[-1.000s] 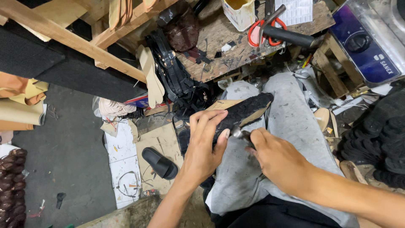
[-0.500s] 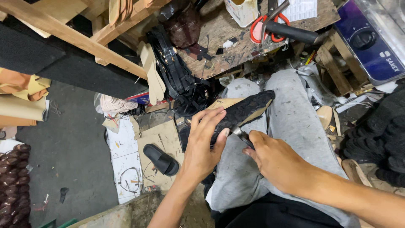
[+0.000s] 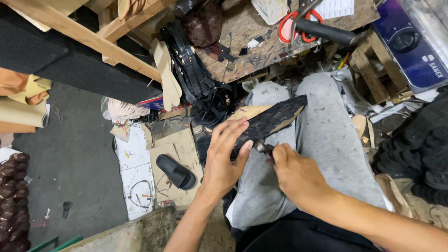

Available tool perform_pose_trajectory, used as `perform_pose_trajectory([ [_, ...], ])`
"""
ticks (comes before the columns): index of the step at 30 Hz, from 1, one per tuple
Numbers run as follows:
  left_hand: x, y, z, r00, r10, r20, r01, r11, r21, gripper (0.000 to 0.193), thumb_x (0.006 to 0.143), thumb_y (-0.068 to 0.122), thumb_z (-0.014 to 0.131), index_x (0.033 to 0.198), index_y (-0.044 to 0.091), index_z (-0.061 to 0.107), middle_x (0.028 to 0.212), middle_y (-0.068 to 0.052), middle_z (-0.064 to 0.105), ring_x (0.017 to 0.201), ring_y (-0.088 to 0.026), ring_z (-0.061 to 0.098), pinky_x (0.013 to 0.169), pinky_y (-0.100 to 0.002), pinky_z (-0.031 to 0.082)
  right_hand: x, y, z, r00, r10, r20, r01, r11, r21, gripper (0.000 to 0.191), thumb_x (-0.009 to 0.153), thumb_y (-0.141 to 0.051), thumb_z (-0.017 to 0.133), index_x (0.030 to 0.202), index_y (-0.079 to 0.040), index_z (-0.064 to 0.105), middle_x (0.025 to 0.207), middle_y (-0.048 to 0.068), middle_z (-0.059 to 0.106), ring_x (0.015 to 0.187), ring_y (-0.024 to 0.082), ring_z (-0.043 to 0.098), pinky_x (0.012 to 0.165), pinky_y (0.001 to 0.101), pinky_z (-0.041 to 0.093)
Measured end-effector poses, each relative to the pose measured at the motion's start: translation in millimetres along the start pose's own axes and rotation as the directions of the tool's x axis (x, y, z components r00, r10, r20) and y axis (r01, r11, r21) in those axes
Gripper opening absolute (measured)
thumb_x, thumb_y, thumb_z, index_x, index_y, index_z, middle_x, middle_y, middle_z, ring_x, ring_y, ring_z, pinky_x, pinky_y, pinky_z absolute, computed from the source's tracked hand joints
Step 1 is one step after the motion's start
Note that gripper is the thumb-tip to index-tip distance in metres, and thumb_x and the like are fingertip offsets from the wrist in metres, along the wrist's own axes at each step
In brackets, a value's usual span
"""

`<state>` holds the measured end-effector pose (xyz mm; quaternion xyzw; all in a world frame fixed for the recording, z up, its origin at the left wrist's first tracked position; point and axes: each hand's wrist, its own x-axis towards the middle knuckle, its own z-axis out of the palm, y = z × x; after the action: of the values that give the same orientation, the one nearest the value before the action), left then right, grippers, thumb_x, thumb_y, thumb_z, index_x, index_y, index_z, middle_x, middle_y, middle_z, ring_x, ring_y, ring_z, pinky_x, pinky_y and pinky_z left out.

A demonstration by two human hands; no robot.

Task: The person holds a black shoe upper stretched over a wooden last on their lap and hammers it with a hammer to shape and set it. They use pincers to grip and adjust the upper, then fit a black strap with a gold buckle around the shoe and press the strap into place by hand.

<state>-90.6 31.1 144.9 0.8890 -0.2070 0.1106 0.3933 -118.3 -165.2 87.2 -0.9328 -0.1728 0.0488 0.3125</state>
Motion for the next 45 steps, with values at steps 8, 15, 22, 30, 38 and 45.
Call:
perform_pose_trajectory([
  [8, -19, -23, 35, 0.985, -0.100, -0.143, 0.083, 0.989, -0.121, 0.038, 0.090, -0.001, 0.073, 0.127, 0.000, 0.068, 0.135, -0.014, 0.069, 0.130, -0.033, 0.060, 0.116, -0.043, 0.043, -7, 12, 17, 0.996, -0.092, 0.024, 0.095, 0.970, -0.223, 0.012, 0.084, -0.005, 0.054, 0.094, -0.001, 0.050, 0.093, 0.018, 0.059, 0.085, 0.036, 0.065, 0.069, 0.0468, 0.054],
  [15, -27, -29, 57, 0.986, -0.017, -0.168, 0.001, 0.995, -0.097, 0.044, 0.087, -0.002, 0.073, 0.130, 0.000, 0.066, 0.140, -0.014, 0.065, 0.133, -0.034, 0.055, 0.116, -0.044, 0.042, -16, 12, -8, 0.993, 0.021, 0.116, 0.021, 0.936, -0.350, 0.017, 0.083, -0.004, 0.053, 0.099, -0.001, 0.052, 0.100, 0.019, 0.059, 0.100, 0.036, 0.061, 0.088, 0.0448, 0.048],
  [22, -33, -30, 60, 0.986, -0.006, -0.165, -0.012, 0.994, -0.108, 0.044, 0.089, 0.001, 0.072, 0.132, 0.000, 0.065, 0.141, -0.014, 0.064, 0.135, -0.035, 0.054, 0.118, -0.044, 0.041, -15, 18, 4, 0.999, 0.015, -0.046, -0.026, 0.968, -0.250, 0.016, 0.083, -0.005, 0.057, 0.096, 0.001, 0.051, 0.100, 0.022, 0.058, 0.090, 0.040, 0.063, 0.072, 0.0485, 0.054],
  [30, -18, -32, 59, 0.997, -0.050, -0.051, 0.052, 0.998, 0.031, 0.043, 0.096, 0.013, 0.068, 0.139, 0.007, 0.063, 0.150, -0.011, 0.058, 0.143, -0.037, 0.046, 0.118, -0.047, 0.034, 5, 37, 6, 0.970, -0.229, -0.080, 0.170, 0.878, -0.447, 0.016, 0.083, -0.007, 0.061, 0.092, 0.000, 0.049, 0.091, 0.019, 0.057, 0.081, 0.035, 0.065, 0.059, 0.0429, 0.057],
  [38, -9, -34, 66, 0.998, 0.051, -0.022, -0.047, 0.988, 0.149, 0.044, 0.100, 0.020, 0.064, 0.143, 0.014, 0.062, 0.155, -0.010, 0.053, 0.148, -0.035, 0.045, 0.114, -0.049, 0.034, -10, 32, -6, 0.994, -0.080, -0.081, 0.034, 0.886, -0.462, 0.028, 0.067, -0.001, 0.059, 0.094, -0.001, 0.050, 0.093, 0.018, 0.057, 0.085, 0.034, 0.065, 0.066, 0.0428, 0.059],
  [45, 1, -33, 69, 0.998, 0.048, 0.032, -0.054, 0.967, 0.250, 0.047, 0.099, 0.025, 0.066, 0.145, 0.017, 0.060, 0.154, -0.011, 0.052, 0.144, -0.037, 0.044, 0.114, -0.054, 0.029, 1, 45, -1, 0.973, -0.149, -0.176, 0.042, 0.865, -0.501, 0.014, 0.084, -0.007, 0.060, 0.092, 0.000, 0.051, 0.092, 0.018, 0.058, 0.087, 0.033, 0.067, 0.061, 0.0424, 0.059],
])
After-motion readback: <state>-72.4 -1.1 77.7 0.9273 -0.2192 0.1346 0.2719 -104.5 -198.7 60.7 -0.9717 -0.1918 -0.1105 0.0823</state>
